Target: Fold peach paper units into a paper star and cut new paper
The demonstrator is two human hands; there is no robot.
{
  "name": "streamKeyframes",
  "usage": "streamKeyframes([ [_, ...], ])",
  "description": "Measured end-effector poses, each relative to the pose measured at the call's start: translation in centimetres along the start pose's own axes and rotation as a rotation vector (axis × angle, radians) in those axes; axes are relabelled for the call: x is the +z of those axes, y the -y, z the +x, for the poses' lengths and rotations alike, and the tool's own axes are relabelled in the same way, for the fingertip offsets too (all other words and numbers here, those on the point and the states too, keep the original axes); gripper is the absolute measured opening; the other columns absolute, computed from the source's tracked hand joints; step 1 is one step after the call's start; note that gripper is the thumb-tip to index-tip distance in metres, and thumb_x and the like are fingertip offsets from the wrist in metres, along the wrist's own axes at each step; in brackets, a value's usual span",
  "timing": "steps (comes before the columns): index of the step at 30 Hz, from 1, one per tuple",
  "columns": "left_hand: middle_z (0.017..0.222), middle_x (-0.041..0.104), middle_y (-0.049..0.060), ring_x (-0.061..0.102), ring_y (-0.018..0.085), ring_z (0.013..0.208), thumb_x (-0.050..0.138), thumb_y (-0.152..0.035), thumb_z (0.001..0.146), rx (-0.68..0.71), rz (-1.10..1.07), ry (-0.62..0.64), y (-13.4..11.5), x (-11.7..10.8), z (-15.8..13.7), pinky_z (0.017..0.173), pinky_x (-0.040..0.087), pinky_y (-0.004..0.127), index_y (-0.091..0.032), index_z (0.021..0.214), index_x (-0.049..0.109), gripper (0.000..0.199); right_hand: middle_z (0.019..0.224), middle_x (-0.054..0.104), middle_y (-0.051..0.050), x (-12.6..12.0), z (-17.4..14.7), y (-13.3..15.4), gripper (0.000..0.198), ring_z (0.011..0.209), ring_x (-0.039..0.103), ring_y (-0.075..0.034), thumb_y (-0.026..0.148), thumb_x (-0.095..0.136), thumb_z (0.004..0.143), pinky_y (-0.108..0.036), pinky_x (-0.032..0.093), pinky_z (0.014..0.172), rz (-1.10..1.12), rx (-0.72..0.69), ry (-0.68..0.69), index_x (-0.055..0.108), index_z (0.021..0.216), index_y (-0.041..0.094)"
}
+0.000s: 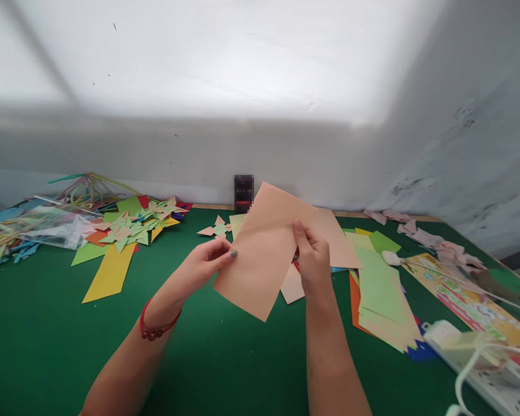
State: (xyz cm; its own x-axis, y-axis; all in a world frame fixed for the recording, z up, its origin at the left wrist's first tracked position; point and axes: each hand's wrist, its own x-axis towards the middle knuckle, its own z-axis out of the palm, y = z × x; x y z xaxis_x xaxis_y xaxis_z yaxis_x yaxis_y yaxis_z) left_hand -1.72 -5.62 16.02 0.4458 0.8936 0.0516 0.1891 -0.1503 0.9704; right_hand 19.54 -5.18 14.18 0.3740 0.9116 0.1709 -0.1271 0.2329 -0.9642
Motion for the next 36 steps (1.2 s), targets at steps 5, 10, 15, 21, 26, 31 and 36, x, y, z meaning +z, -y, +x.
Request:
streamKeyframes([
  [5, 0.079, 0.058, 0.000, 0.055, 0.013, 0.073, 0.050, -0.042, 0.086, -0.021, -0.080, -0.060, 0.7, 0.2, 0.3, 0.061, 0.039, 0.023, -0.018, 0.079, 0.050, 0.024, 0.057, 0.055, 0.002, -0.3, 0.3, -0.4, 0.035, 0.048, 0.048, -0.012, 0.053, 0.060, 0.077, -0.025, 0.037, 0.044, -0.045, 0.000, 0.012, 0.065, 0.089, 0.020],
  [10, 0.097, 0.065, 0.006, 0.062, 0.019, 0.089, 0.060, -0.039, 0.082, -0.062, -0.336, 0.022, 0.5, 0.5, 0.3, 0.074, 0.048, 0.029, -0.019, 0.102, 0.052, 0.029, 0.054, 0.053, 0.002, 0.0, 0.0, -0.6, 0.036, 0.048, 0.049, -0.014, 0.055, 0.058, 0.078, -0.026, 0.037, 0.044, -0.100, 0.079, 0.132, 0.065, 0.086, 0.021],
  [15, 0.105, 0.065, 0.010, 0.064, 0.023, 0.088, 0.065, -0.040, 0.077, -0.126, -0.388, 0.055, 0.4, 1.0, 0.3, 0.074, 0.051, 0.032, -0.017, 0.106, 0.059, 0.038, 0.047, 0.045, 0.004, 1.1, -0.6, -0.4, 0.033, 0.042, 0.043, -0.011, 0.053, 0.060, 0.077, -0.024, 0.033, 0.040, -0.086, 0.098, 0.225, 0.064, 0.074, 0.021],
  [21, 0.088, 0.064, 0.004, 0.061, 0.017, 0.077, 0.060, -0.043, 0.080, -0.078, -0.252, -0.014, 1.0, 0.5, 0.8, 0.061, 0.046, 0.024, -0.017, 0.087, 0.059, 0.027, 0.049, 0.045, 0.005, 0.6, -0.3, -0.5, 0.032, 0.042, 0.041, -0.009, 0.053, 0.061, 0.075, -0.023, 0.033, 0.039, -0.085, 0.068, 0.118, 0.064, 0.074, 0.021],
  [26, 0.077, 0.059, 0.000, 0.055, 0.012, 0.069, 0.059, -0.042, 0.081, -0.045, -0.152, -0.044, 1.3, 0.2, 1.0, 0.058, 0.040, 0.021, -0.018, 0.080, 0.057, 0.024, 0.052, 0.051, 0.004, 0.2, 0.0, -0.5, 0.034, 0.044, 0.045, -0.011, 0.055, 0.060, 0.075, -0.024, 0.034, 0.040, -0.096, 0.032, 0.042, 0.065, 0.085, 0.023],
  [31, 0.077, 0.059, 0.001, 0.053, 0.013, 0.067, 0.054, -0.044, 0.083, -0.025, -0.062, -0.105, 1.7, 0.5, 1.3, 0.057, 0.038, 0.022, -0.018, 0.083, 0.058, 0.026, 0.062, 0.060, 0.001, 0.5, 0.1, -0.1, 0.038, 0.048, 0.052, -0.012, 0.057, 0.062, 0.072, -0.025, 0.038, 0.043, -0.089, 0.047, -0.027, 0.065, 0.088, 0.023],
  [36, 0.064, 0.056, -0.002, 0.044, 0.011, 0.053, 0.049, -0.047, 0.085, -0.044, 0.075, -0.183, 1.9, 0.8, 1.3, 0.048, 0.029, 0.021, -0.020, 0.085, 0.058, 0.029, 0.062, 0.059, 0.000, 0.2, 0.4, -0.8, 0.037, 0.047, 0.051, -0.012, 0.057, 0.060, 0.074, -0.025, 0.038, 0.042, -0.109, 0.050, -0.009, 0.065, 0.088, 0.023],
])
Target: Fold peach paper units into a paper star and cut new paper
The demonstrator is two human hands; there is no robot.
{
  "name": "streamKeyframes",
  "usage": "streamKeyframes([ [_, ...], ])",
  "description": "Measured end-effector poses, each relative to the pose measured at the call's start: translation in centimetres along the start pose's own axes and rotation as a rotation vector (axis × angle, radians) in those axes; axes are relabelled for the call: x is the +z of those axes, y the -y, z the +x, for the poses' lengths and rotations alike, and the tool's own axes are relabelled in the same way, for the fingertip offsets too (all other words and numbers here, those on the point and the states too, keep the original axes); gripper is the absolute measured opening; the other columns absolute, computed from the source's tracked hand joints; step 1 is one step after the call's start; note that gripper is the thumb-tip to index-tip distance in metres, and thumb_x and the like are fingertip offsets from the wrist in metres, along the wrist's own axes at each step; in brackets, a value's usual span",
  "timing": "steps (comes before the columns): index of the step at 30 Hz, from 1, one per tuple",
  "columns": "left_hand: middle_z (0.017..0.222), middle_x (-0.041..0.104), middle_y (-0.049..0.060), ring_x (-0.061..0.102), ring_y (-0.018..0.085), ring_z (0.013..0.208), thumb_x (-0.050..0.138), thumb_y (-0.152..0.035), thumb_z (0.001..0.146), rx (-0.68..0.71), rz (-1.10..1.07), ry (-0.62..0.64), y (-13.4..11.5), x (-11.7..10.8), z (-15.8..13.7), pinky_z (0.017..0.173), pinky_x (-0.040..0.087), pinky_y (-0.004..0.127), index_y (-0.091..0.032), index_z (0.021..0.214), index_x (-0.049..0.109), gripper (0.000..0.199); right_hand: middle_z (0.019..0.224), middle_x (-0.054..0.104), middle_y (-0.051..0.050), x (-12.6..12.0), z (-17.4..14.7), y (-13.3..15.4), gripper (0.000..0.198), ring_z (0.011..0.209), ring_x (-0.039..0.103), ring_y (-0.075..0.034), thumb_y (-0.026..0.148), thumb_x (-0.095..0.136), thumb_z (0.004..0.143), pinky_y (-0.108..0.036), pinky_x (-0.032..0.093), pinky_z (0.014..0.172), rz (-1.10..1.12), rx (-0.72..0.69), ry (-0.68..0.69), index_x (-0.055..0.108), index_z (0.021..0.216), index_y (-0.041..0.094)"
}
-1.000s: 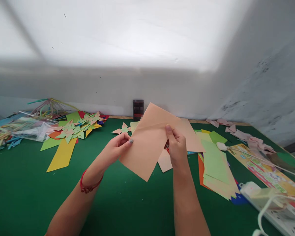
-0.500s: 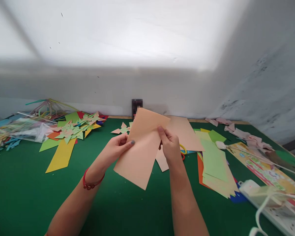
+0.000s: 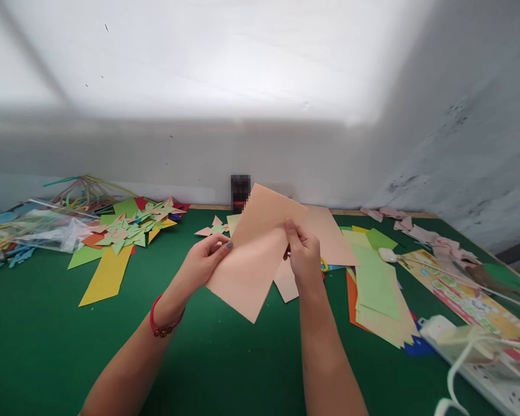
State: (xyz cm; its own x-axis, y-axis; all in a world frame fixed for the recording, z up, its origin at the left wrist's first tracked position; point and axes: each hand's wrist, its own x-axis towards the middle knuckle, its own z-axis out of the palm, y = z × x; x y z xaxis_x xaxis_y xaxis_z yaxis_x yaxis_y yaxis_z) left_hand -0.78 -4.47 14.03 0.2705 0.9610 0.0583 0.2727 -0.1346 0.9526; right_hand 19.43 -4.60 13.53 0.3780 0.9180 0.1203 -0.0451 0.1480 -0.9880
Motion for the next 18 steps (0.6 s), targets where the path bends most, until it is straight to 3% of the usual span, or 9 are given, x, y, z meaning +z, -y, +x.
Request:
streamKeyframes([
  [6, 0.057, 0.051, -0.002, 0.044, 0.011, 0.050, 0.044, -0.047, 0.088, 0.071, 0.115, -0.043, -0.6, -0.7, -0.3, 0.047, 0.029, 0.023, -0.019, 0.078, 0.061, 0.033, 0.067, 0.062, -0.003, -0.7, 0.4, -0.8, 0.044, 0.055, 0.057, -0.017, 0.061, 0.054, 0.077, -0.027, 0.042, 0.045, -0.090, -0.038, 0.025, 0.062, 0.099, 0.024],
  [8, 0.063, 0.057, -0.001, 0.052, 0.013, 0.056, 0.041, -0.044, 0.090, 0.108, 0.048, 0.010, -0.8, -1.3, -0.3, 0.050, 0.037, 0.023, -0.020, 0.094, 0.062, 0.032, 0.068, 0.062, -0.004, -0.7, 0.5, -0.5, 0.047, 0.056, 0.057, -0.017, 0.061, 0.054, 0.076, -0.027, 0.043, 0.045, -0.078, -0.015, 0.032, 0.063, 0.100, 0.023],
  [11, 0.091, 0.066, 0.004, 0.062, 0.015, 0.077, 0.043, -0.034, 0.091, 0.201, -0.037, 0.082, -0.9, -2.2, -0.2, 0.062, 0.048, 0.024, -0.023, 0.123, 0.051, 0.035, 0.068, 0.064, -0.004, -0.6, 0.5, -0.1, 0.047, 0.058, 0.058, -0.018, 0.060, 0.059, 0.073, -0.028, 0.044, 0.046, -0.014, 0.046, 0.063, 0.064, 0.097, 0.020],
  [14, 0.113, 0.063, 0.005, 0.060, 0.017, 0.096, 0.046, -0.024, 0.088, 0.328, 0.083, 0.156, -1.0, -2.7, -0.3, 0.074, 0.049, 0.026, -0.026, 0.118, 0.058, 0.032, 0.064, 0.062, -0.002, -0.5, 0.5, 0.0, 0.044, 0.054, 0.057, -0.016, 0.059, 0.063, 0.070, -0.028, 0.043, 0.047, 0.032, 0.078, 0.081, 0.066, 0.090, 0.020],
  [18, 0.115, 0.063, 0.002, 0.059, 0.017, 0.100, 0.048, -0.017, 0.087, 0.399, 0.211, 0.375, -1.2, -2.4, -0.8, 0.080, 0.048, 0.027, -0.028, 0.116, 0.061, 0.034, 0.055, 0.056, 0.002, -1.4, 0.6, 0.1, 0.040, 0.045, 0.048, -0.012, 0.059, 0.061, 0.072, -0.025, 0.035, 0.042, -0.062, 0.113, 0.236, 0.064, 0.077, 0.019],
])
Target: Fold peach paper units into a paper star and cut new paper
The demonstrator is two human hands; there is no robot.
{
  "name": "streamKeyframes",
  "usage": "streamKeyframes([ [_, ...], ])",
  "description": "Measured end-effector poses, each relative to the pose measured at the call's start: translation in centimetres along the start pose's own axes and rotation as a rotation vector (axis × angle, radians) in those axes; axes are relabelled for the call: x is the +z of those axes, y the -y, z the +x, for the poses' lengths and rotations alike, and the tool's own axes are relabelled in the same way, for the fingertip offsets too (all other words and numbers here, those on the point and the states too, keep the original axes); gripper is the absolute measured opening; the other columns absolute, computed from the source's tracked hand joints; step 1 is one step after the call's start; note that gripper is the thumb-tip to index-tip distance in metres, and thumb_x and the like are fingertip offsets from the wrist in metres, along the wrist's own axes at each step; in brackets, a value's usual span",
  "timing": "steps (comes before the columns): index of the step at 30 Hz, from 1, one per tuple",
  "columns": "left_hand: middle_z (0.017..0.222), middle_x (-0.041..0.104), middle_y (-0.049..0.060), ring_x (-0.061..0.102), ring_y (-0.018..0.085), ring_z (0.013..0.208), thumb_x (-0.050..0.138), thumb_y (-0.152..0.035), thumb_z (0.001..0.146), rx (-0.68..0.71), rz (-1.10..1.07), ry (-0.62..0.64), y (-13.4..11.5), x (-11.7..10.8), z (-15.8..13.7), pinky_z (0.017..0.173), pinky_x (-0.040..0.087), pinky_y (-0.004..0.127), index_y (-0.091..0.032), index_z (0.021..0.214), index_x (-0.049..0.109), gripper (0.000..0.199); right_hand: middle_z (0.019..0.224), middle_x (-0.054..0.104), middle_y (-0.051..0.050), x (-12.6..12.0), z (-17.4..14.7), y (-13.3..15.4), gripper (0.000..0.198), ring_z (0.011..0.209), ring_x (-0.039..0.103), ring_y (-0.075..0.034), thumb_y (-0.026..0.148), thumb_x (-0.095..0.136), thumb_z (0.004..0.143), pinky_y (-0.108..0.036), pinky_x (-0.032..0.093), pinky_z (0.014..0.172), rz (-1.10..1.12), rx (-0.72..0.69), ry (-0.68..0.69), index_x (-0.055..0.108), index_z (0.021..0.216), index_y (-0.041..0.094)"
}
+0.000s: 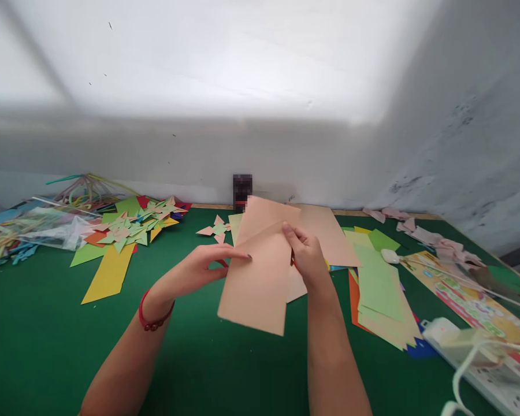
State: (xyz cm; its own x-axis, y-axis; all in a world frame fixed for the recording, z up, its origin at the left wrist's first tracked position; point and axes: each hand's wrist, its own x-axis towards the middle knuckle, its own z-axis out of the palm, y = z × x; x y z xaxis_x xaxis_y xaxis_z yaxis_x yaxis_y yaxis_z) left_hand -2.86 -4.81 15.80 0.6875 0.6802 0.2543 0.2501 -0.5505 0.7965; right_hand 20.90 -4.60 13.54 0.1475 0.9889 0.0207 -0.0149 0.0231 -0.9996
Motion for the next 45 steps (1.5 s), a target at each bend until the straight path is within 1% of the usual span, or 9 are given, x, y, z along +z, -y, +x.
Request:
streamKeyframes([
  [4, 0.123, 0.060, -0.001, 0.058, 0.018, 0.108, 0.053, -0.019, 0.086, 0.036, -0.022, 0.322, 0.1, 1.2, 0.0, 0.090, 0.045, 0.030, -0.033, 0.131, 0.048, 0.047, 0.062, 0.059, -0.001, -1.3, -0.4, 0.6, 0.041, 0.050, 0.050, -0.012, 0.058, 0.061, 0.073, -0.023, 0.033, 0.043, -0.209, 0.115, 0.281, 0.063, 0.075, 0.017],
  [8, 0.123, 0.060, -0.002, 0.061, 0.021, 0.104, 0.055, -0.030, 0.086, 0.004, 0.050, 0.422, 0.5, 2.5, 0.1, 0.085, 0.048, 0.033, -0.038, 0.136, 0.039, 0.053, 0.058, 0.056, 0.000, -2.0, -0.6, 1.0, 0.042, 0.048, 0.047, -0.011, 0.058, 0.059, 0.074, -0.022, 0.030, 0.041, -0.273, 0.161, 0.315, 0.063, 0.075, 0.017],
  [18, 0.124, 0.060, -0.001, 0.059, 0.019, 0.105, 0.041, -0.019, 0.090, -0.019, 0.043, 0.149, 0.6, 3.6, 0.7, 0.086, 0.047, 0.030, -0.034, 0.128, 0.051, 0.042, 0.054, 0.043, 0.005, -3.1, 0.7, -0.8, 0.044, 0.047, 0.040, -0.008, 0.059, 0.058, 0.075, -0.022, 0.031, 0.044, -0.220, 0.136, 0.214, 0.048, 0.063, 0.018],
  [25, 0.119, 0.062, -0.002, 0.054, 0.021, 0.111, 0.032, -0.008, 0.082, -0.191, -0.065, 0.001, 1.5, 2.7, 0.8, 0.091, 0.045, 0.034, -0.029, 0.109, 0.065, 0.048, 0.065, 0.060, -0.004, -2.8, 0.3, 0.0, 0.042, 0.056, 0.052, -0.012, 0.058, 0.060, 0.074, -0.023, 0.037, 0.049, -0.322, 0.083, 0.324, 0.058, 0.069, 0.016],
  [30, 0.139, 0.043, -0.001, 0.041, 0.023, 0.126, 0.032, -0.008, 0.081, -0.263, -0.023, -0.231, 1.6, 2.8, 1.1, 0.100, 0.038, 0.038, -0.026, 0.095, 0.066, 0.041, 0.063, 0.064, -0.005, -3.0, 0.9, -0.7, 0.043, 0.061, 0.060, -0.016, 0.057, 0.067, 0.067, -0.023, 0.038, 0.047, -0.309, 0.110, 0.195, 0.063, 0.074, 0.015],
  [34, 0.144, 0.037, -0.001, 0.030, 0.023, 0.134, 0.029, -0.012, 0.086, -0.304, 0.009, -0.275, 1.1, 2.9, 1.0, 0.107, 0.029, 0.041, -0.025, 0.095, 0.063, 0.038, 0.064, 0.065, -0.005, -3.2, 1.6, -1.4, 0.042, 0.057, 0.060, -0.016, 0.054, 0.073, 0.062, -0.023, 0.037, 0.044, -0.238, 0.128, 0.083, 0.067, 0.077, 0.015],
  [38, 0.148, 0.031, 0.004, 0.022, 0.025, 0.138, 0.038, -0.036, 0.091, -0.316, 0.067, -0.256, 0.9, 3.3, 0.9, 0.110, 0.021, 0.045, -0.026, 0.125, 0.050, 0.037, 0.056, 0.061, -0.003, -3.5, 2.0, -1.7, 0.039, 0.049, 0.055, -0.013, 0.050, 0.077, 0.058, -0.023, 0.035, 0.041, -0.208, 0.106, -0.076, 0.064, 0.067, 0.014],
  [42, 0.154, 0.014, 0.008, 0.012, 0.028, 0.140, 0.052, -0.051, 0.083, -0.288, 0.045, -0.218, 1.0, 4.6, 1.1, 0.113, 0.016, 0.046, -0.023, 0.146, 0.016, 0.077, 0.045, 0.054, 0.000, -3.1, 1.9, -1.3, 0.039, 0.041, 0.046, -0.010, 0.051, 0.076, 0.058, -0.023, 0.032, 0.038, -0.236, 0.084, -0.167, 0.059, 0.060, 0.016],
  [45, 0.154, 0.013, 0.011, 0.013, 0.030, 0.140, 0.061, -0.049, 0.078, -0.228, 0.055, -0.210, 1.1, 6.0, 1.3, 0.113, 0.019, 0.047, -0.021, 0.147, 0.007, 0.092, 0.040, 0.049, 0.001, -2.2, 1.4, -0.8, 0.042, 0.039, 0.043, -0.010, 0.053, 0.075, 0.059, -0.024, 0.032, 0.038, -0.289, 0.082, -0.178, 0.054, 0.053, 0.017],
])
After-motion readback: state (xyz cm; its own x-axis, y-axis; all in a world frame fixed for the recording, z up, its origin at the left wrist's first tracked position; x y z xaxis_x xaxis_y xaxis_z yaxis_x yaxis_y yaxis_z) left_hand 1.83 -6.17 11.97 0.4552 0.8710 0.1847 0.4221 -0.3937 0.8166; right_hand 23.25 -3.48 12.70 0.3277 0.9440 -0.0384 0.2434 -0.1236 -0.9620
